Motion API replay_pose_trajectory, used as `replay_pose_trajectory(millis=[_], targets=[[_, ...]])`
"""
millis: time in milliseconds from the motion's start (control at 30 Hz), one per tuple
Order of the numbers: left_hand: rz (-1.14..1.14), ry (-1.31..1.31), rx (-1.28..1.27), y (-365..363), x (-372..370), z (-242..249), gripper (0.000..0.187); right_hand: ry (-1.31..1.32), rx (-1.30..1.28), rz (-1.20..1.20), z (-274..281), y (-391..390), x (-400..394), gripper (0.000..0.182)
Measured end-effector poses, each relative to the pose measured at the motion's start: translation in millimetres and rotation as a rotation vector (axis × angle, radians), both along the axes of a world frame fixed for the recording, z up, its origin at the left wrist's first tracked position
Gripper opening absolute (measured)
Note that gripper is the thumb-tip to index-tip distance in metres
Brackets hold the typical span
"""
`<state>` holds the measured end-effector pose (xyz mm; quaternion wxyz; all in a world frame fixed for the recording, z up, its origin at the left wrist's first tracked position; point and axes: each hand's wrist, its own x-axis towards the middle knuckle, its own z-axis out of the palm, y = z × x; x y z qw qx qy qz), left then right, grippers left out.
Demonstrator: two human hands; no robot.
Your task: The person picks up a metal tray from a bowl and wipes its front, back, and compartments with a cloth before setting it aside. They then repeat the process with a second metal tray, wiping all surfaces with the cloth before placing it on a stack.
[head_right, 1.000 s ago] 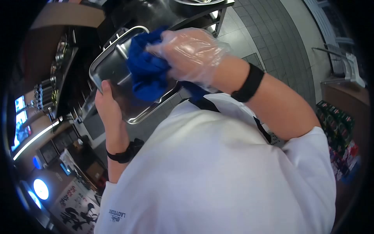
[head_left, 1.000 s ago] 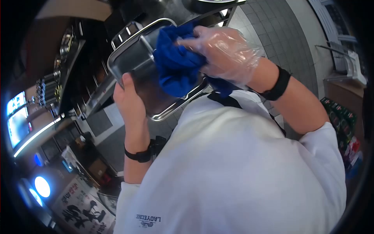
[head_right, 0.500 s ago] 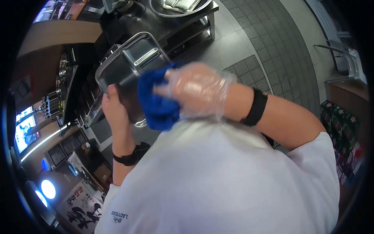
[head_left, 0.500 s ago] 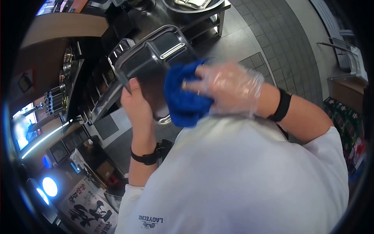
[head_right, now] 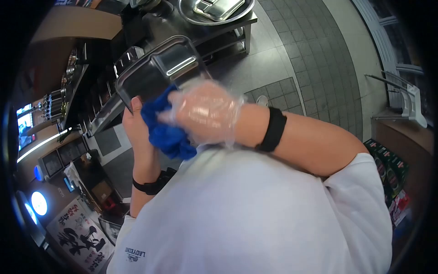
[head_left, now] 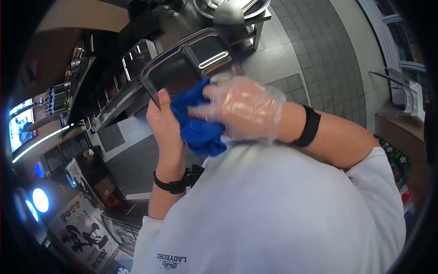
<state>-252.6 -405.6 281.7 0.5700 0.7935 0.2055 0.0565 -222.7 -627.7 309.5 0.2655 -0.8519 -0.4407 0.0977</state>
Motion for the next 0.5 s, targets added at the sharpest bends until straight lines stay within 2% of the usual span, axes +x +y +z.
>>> replay_pose_trajectory(millis=[33, 67, 100, 167, 233, 267, 300, 367, 467, 500], targets=[[0.013, -0.007, -0.007, 2, 1, 1, 0.036, -0.010, 0.077, -0.050, -1, 3, 7, 0.073], [0.075, -0.042, -0.116, 4, 1, 5, 0.035, 0.012, 0.045, -0.157, 4, 0, 16, 0.071], [0.138, -0.079, -0.226, 6, 0, 10, 0.035, -0.071, 0.097, -0.312, -9, -6, 22, 0.061], [0.159, -0.074, -0.246, 23, -4, 11, 0.035, -0.013, -0.027, -0.310, -2, -19, 30, 0.065], [0.136, -0.118, -0.196, 32, -9, 8, 0.034, -0.013, -0.072, -0.131, -5, -13, 15, 0.060], [0.165, -0.046, -0.092, 36, -13, -1, 0.034, -0.067, 0.032, -0.051, -17, -3, 3, 0.060], [0.187, -0.053, -0.110, 34, -17, -3, 0.034, 0.072, -0.036, -0.039, 2, 12, -7, 0.062], [0.094, -0.053, -0.106, 25, -22, -9, 0.034, 0.020, -0.005, -0.027, 7, 34, -10, 0.064], [0.167, -0.082, -0.222, 32, -21, -1, 0.035, -0.041, 0.090, -0.250, -1, 46, 16, 0.067], [0.222, -0.102, -0.251, 38, -21, 0, 0.036, -0.088, 0.048, -0.340, -1, 45, 19, 0.068]])
